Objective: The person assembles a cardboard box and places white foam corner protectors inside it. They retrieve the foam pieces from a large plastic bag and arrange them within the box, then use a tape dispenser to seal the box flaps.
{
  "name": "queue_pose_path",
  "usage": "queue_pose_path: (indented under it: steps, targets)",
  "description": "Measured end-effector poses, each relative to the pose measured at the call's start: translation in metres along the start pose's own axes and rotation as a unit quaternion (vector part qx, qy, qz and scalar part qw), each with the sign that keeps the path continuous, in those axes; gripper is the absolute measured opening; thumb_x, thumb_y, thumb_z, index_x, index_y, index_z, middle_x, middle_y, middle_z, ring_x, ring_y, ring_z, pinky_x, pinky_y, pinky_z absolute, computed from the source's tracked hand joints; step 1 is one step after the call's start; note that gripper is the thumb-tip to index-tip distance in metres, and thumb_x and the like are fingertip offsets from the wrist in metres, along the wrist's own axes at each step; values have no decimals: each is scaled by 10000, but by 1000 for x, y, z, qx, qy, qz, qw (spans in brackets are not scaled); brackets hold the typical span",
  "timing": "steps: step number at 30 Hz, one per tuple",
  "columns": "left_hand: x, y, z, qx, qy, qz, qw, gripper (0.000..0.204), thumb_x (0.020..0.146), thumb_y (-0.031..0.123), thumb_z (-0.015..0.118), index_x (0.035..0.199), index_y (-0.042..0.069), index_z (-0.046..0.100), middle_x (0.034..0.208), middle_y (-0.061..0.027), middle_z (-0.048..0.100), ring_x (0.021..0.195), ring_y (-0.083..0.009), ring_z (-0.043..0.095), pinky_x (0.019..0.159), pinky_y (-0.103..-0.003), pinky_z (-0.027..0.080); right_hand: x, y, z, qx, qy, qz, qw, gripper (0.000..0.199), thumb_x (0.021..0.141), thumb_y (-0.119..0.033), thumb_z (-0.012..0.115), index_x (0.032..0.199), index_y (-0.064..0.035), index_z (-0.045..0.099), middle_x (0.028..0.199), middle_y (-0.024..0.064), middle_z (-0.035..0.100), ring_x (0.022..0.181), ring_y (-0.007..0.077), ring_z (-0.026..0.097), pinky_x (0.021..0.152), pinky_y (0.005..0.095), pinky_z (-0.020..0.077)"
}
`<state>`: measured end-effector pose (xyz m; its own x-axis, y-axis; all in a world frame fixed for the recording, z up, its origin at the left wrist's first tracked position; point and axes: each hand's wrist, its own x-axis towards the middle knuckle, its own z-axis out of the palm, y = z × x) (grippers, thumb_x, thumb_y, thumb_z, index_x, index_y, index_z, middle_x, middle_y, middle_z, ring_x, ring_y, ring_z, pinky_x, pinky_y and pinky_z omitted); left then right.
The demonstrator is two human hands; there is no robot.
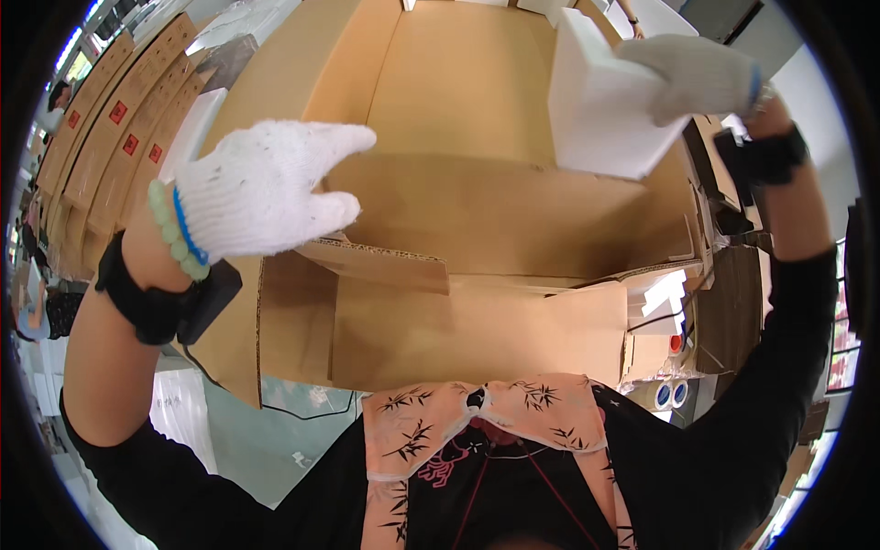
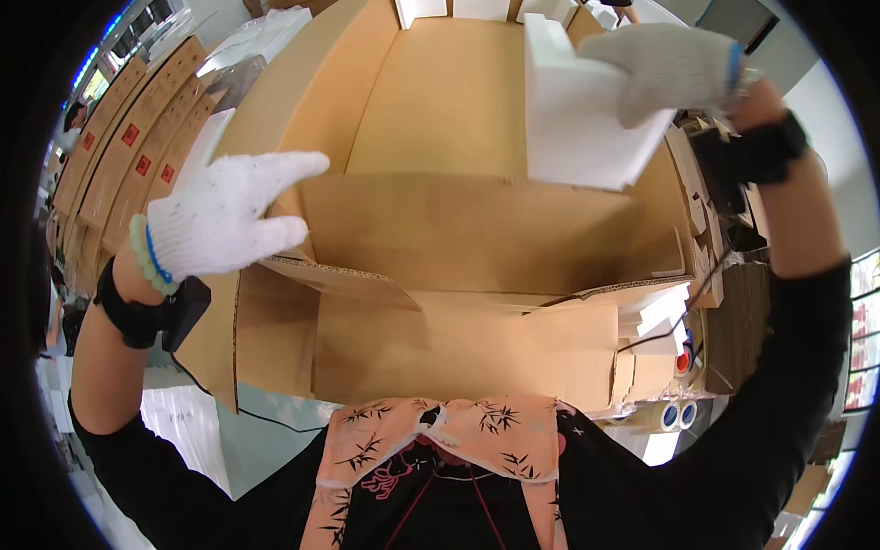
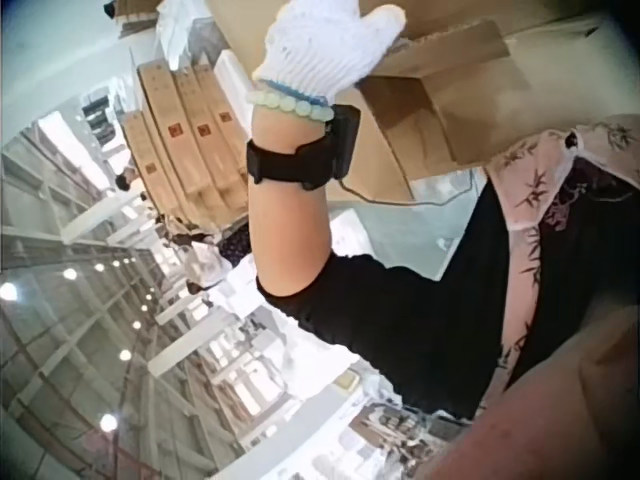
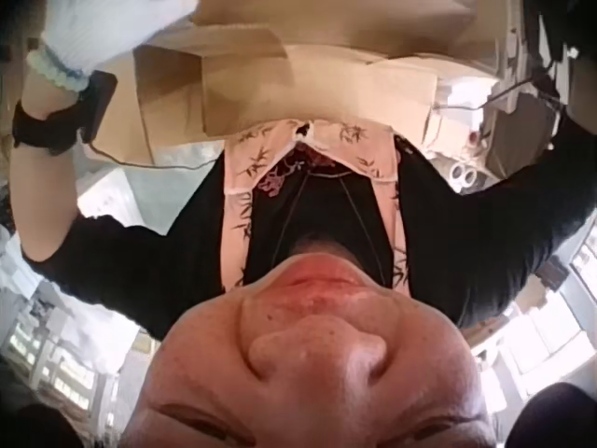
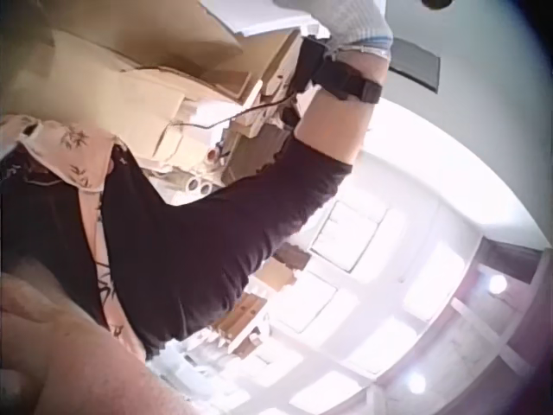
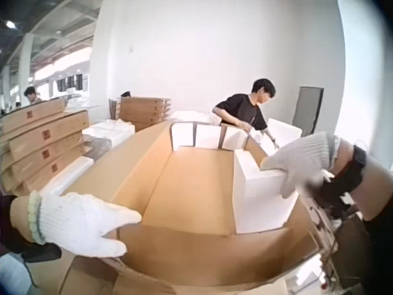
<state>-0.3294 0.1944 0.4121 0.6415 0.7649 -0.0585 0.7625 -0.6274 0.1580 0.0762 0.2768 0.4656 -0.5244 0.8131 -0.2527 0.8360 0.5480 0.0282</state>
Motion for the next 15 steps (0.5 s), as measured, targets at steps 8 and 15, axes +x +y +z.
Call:
queue_pose_path:
  steps: [8, 15]
  targets:
    - [-8, 11, 24, 27, -166, 25, 985, 380, 978, 375, 448, 1112, 97, 670, 927, -179, 690, 894, -375, 652, 810, -437, 517, -47, -44, -22, 168, 107, 13, 980, 708, 684, -274, 811, 1291, -12, 560, 1082, 154, 676, 965, 290, 666, 843, 380, 536]
    - [-61, 15, -3, -11, -17, 33, 999, 263, 892, 206, 595, 1085, 41, 660, 934, -168, 658, 884, -351, 628, 794, -429, 500, 71, -202, 35, -196, 95, -162, 963, 342, 924, -150, 577, 1257, -72, 597, 1095, 146, 678, 955, 261, 688, 739, 351, 575]
